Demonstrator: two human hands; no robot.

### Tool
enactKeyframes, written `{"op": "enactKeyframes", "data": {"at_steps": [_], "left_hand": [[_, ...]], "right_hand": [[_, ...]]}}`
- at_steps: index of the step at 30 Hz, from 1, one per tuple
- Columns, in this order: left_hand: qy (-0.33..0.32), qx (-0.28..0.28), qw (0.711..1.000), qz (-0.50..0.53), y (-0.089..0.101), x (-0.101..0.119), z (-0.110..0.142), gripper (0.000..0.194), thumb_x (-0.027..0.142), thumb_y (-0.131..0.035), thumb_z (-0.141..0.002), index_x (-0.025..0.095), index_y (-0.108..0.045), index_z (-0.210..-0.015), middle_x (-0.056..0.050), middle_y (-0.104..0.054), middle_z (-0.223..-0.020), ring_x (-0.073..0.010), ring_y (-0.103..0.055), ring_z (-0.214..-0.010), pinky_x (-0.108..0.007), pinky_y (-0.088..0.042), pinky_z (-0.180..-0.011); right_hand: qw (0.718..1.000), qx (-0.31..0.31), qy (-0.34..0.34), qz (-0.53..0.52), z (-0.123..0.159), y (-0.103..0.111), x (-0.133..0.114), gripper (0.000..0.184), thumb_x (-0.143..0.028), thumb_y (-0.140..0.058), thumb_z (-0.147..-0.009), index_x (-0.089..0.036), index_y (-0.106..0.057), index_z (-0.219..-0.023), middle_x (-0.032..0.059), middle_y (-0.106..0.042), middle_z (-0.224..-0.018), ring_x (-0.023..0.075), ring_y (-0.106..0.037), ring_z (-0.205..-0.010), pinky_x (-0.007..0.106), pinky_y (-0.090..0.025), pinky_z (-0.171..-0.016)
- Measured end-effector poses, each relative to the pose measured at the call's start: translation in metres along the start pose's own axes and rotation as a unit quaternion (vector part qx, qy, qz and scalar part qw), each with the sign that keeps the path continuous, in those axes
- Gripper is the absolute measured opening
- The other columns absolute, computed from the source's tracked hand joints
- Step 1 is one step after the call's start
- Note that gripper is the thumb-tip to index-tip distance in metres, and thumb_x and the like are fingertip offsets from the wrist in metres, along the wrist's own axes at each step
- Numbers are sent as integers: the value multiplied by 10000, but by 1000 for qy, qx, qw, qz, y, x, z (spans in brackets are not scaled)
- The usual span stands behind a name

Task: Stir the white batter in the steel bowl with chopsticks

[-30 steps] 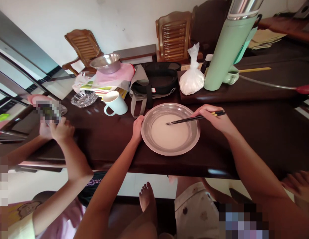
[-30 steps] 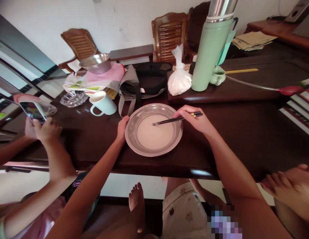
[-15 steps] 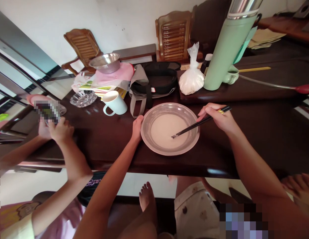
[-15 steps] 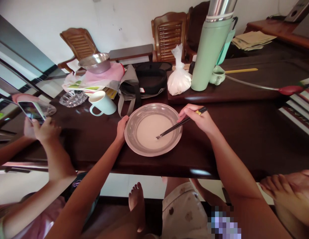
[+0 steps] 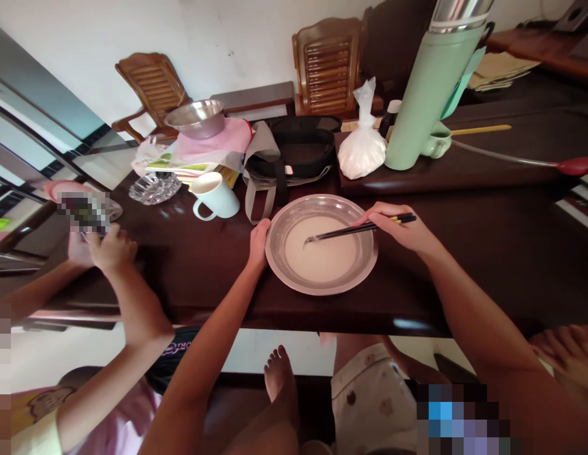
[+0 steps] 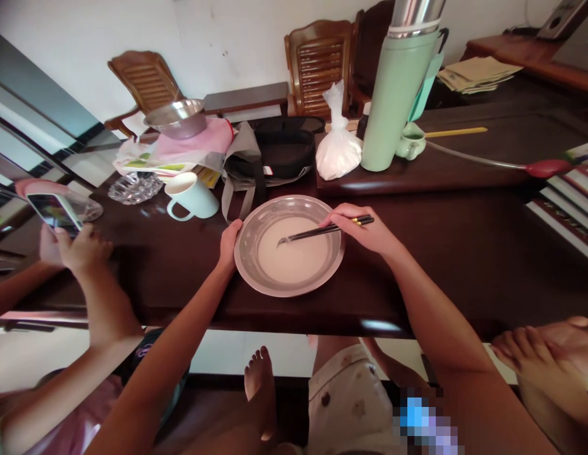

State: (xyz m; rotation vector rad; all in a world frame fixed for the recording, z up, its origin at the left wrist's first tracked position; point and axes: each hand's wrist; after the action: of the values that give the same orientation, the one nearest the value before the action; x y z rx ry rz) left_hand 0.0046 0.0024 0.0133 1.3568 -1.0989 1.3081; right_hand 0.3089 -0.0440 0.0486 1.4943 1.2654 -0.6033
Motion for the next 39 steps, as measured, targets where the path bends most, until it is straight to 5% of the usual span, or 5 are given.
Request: {"op": "enactKeyframes", "data": {"at_steps": [4,9,25,30,39], "left_hand": [[10,4,1000,5,0,2,1,392,172,-473,-875,192,-352,-503,45,-322,-539,-100,-272,-542,-219,-306,-531],[2,1,1000,2,0,2,0,398,166,-472,-874,190,-348,-497,42,-323,-533,-102,-276,-545,-214,-312,-537],[4,-1,1000,3,1,-2,-1,398,186,-490,-873,192,-346,-502,44,-317,-538,-104,-269,-542,-213,-322,-541],[2,2,1000,8,1,0,0,397,184,-489,-876,194,-350,-504,44,-321,-541,-104,-276,-540,-215,-317,-537],[-4,-1,1000,2,0,0,0,403,170,-472,-884,193,-349,-500,44,-319,-531,-106,-266,-543,-217,-309,-532]], "right_hand": [[993,90,-15,-71,0,4,5,266,-442,-582,-905,-247,-731,-803,15,-736,-711,193,-713,-702,336,-552,-730],[1000,2,-8,-23,0,0,1,280,-442,-562,-916,-258,-753,-827,29,-757,-845,202,-712,-827,341,-553,-788],[991,100,-28,-80,-1,2,3,303,-502,-586,-882,-253,-723,-773,21,-720,-667,211,-702,-662,371,-555,-721],[1000,-4,-8,-7,-1,-1,1,271,-446,-571,-905,-273,-750,-798,22,-754,-865,209,-699,-848,348,-541,-800],[998,10,-18,-52,0,1,1,276,-440,-584,-905,-247,-742,-789,29,-737,-779,196,-694,-760,329,-531,-735]]}}
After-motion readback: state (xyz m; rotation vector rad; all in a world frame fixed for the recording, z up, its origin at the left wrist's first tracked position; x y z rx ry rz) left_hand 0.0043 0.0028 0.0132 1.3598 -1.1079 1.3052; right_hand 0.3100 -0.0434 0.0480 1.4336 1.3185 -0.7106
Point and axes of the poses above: each hand's wrist, its own z-axis away from the middle knuckle, its own y-axis out of the back of the hand, x = y × z
